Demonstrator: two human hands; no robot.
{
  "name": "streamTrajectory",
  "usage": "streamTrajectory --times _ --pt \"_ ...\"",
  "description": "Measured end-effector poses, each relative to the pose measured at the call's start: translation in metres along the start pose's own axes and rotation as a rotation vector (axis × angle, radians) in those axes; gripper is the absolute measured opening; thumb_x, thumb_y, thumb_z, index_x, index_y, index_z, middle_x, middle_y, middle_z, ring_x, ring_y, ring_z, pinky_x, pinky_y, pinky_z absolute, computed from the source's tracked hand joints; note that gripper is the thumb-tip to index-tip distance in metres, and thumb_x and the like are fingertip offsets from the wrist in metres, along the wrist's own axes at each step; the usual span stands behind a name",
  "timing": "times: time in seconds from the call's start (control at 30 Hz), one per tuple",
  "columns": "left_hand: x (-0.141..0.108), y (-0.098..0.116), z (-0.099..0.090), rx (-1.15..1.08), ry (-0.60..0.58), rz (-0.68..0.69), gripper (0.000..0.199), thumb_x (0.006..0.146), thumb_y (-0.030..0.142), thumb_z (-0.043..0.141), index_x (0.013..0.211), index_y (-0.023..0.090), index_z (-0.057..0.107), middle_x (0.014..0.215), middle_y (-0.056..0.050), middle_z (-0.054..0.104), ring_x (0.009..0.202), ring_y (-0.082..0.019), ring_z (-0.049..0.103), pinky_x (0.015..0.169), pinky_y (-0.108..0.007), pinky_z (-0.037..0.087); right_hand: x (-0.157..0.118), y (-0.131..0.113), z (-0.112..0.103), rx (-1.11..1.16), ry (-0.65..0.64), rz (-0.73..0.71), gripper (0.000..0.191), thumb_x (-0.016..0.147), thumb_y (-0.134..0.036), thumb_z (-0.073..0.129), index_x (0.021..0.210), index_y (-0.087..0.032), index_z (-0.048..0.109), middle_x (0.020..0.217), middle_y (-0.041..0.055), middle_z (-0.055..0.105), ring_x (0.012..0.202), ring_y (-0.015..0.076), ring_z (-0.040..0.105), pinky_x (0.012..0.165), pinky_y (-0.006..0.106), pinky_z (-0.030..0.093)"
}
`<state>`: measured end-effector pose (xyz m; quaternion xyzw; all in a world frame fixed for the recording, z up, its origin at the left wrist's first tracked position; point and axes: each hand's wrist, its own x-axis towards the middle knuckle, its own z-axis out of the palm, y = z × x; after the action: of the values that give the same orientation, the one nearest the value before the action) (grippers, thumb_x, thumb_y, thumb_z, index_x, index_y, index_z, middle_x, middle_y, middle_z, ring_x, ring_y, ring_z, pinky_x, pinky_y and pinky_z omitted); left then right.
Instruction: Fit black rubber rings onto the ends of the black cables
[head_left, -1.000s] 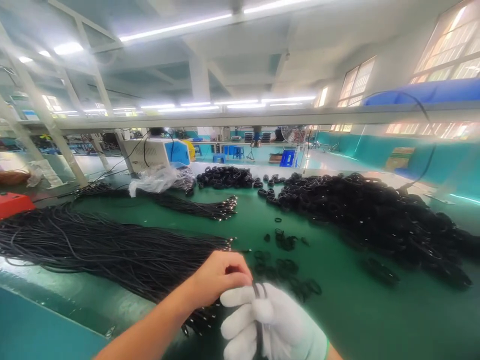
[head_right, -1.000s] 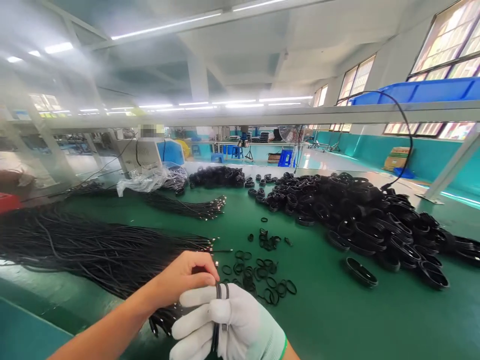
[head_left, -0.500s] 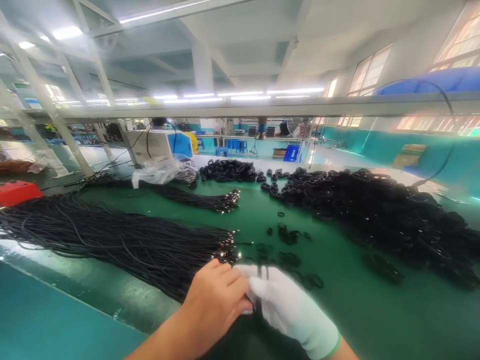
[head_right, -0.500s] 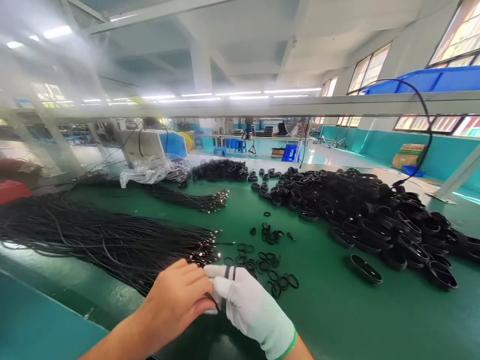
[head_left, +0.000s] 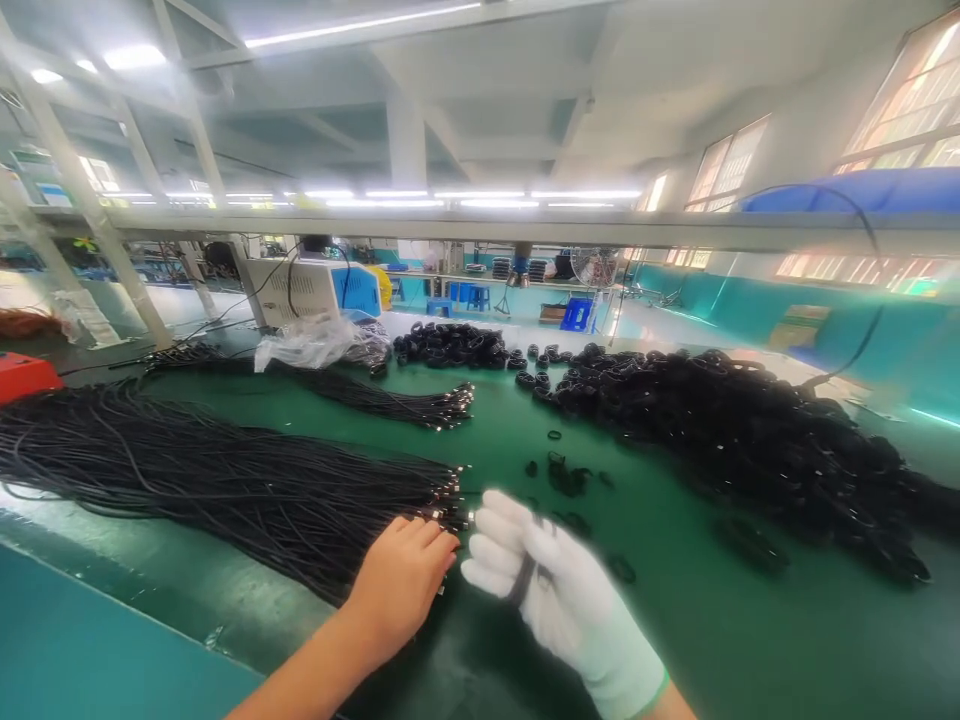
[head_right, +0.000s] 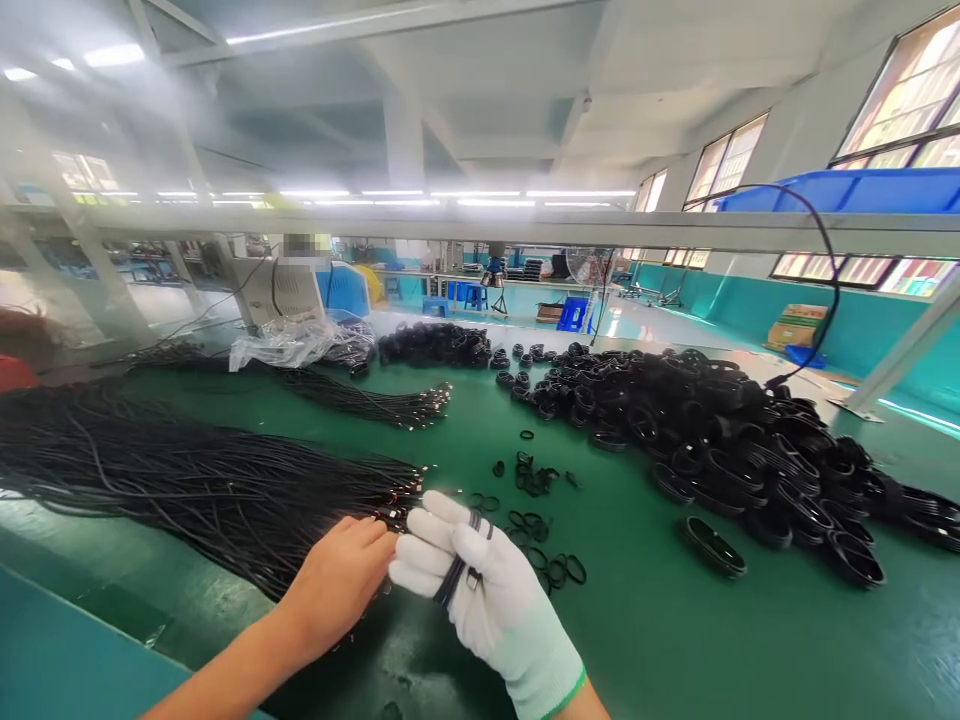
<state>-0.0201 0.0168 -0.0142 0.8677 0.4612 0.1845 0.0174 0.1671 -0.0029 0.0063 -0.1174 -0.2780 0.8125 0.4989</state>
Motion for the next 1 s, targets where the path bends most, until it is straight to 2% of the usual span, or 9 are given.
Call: streamTrajectory --times 0.07,0.23,0.33,0.4,0.53,0.63,0.73,0.87,1.0 --pt "-0.009 0.013 0.003 0.121 0.058 -0.011 0.023 0.086 0.011 0.040 0.074 0.019 0.058 0.072 -0.001 0.059 0.064 -0.017 0.051 0.062 -0.030 0.031 0.002 -0.004 -0.001 -0.004 0.046 -0.040 0.040 0.071 -0.033 0.072 0.105 -0.017 0.057 0.093 0.0058 0.057 0.078 0.0163 0.053 0.078 0.040 0.043" --pt "-0.017 0.046 0.002 0.097 0.119 0.094 0.020 0.081 0.008 0.045 0.067 0.019 0.054 0.065 0.001 0.057 0.057 -0.016 0.048 0.058 -0.030 0.027 0.004 0.002 -0.004 -0.082 0.155 -0.046 0.037 0.073 -0.031 0.071 0.104 -0.016 0.059 0.105 0.0104 0.061 0.090 0.0219 0.058 0.091 0.047 0.039" --pt "-0.010 0.043 -0.017 0.064 0.116 0.230 0.015 0.082 0.016 0.053 0.067 0.019 0.055 0.067 0.002 0.058 0.060 -0.015 0.049 0.059 -0.030 0.027 -0.001 0.012 -0.008 -0.207 0.157 0.040 0.039 0.074 -0.026 0.070 0.109 -0.014 0.058 0.105 0.0124 0.062 0.094 0.0223 0.058 0.090 0.041 0.038" --pt "-0.004 0.033 -0.037 -0.010 0.063 0.274 0.012 0.081 0.025 0.060 0.070 0.019 0.058 0.070 0.003 0.060 0.064 -0.013 0.051 0.061 -0.028 0.029 -0.006 0.019 -0.011 -0.255 0.062 0.151 0.036 0.076 -0.023 0.069 0.108 -0.012 0.058 0.099 0.0113 0.062 0.091 0.0201 0.057 0.086 0.038 0.040" --pt "0.006 0.010 -0.059 -0.365 -0.143 0.139 0.005 0.076 0.026 0.065 0.076 0.021 0.066 0.074 0.004 0.063 0.069 -0.011 0.054 0.064 -0.022 0.035 -0.012 0.034 -0.011 -0.116 -0.120 0.374 0.032 0.072 -0.024 0.072 0.098 -0.011 0.058 0.077 0.0040 0.057 0.071 0.0142 0.053 0.075 0.034 0.041" --pt "0.007 0.000 -0.044 -0.768 -0.285 -0.021 0.009 0.073 0.024 0.066 0.077 0.015 0.067 0.073 0.001 0.063 0.070 -0.012 0.056 0.061 -0.019 0.040 -0.011 0.042 -0.002 0.036 -0.172 0.508 0.035 0.068 -0.027 0.075 0.093 -0.011 0.056 0.068 -0.0009 0.048 0.062 0.0108 0.047 0.069 0.032 0.040" --pt "0.004 0.000 -0.024 -0.928 -0.257 -0.151 0.017 0.080 0.020 0.052 0.074 0.012 0.065 0.070 0.000 0.062 0.067 -0.012 0.055 0.058 -0.019 0.041 -0.008 0.042 0.006 0.083 -0.144 0.432 0.039 0.065 -0.026 0.077 0.095 -0.012 0.056 0.067 -0.0029 0.043 0.060 0.0094 0.044 0.067 0.031 0.039" --pt "-0.005 0.015 -0.027 -0.542 -0.244 -0.192 0.025 0.084 0.014 0.039 0.071 0.015 0.060 0.070 0.001 0.061 0.067 -0.013 0.056 0.057 -0.021 0.036 -0.003 0.030 0.002 0.044 -0.011 0.107 0.041 0.071 -0.028 0.072 0.108 -0.017 0.057 0.076 0.0006 0.052 0.068 0.0124 0.048 0.073 0.034 0.042" --pt "-0.018 0.038 -0.035 -0.004 -0.270 -0.373 0.024 0.087 0.014 0.038 0.088 0.021 0.061 0.078 -0.001 0.065 0.066 -0.017 0.060 0.053 -0.023 0.030 0.002 0.015 -0.010 0.054 0.125 -0.069 0.035 0.080 -0.027 0.063 0.114 -0.018 0.058 0.106 0.0081 0.061 0.092 0.0183 0.056 0.090 0.041 0.041"
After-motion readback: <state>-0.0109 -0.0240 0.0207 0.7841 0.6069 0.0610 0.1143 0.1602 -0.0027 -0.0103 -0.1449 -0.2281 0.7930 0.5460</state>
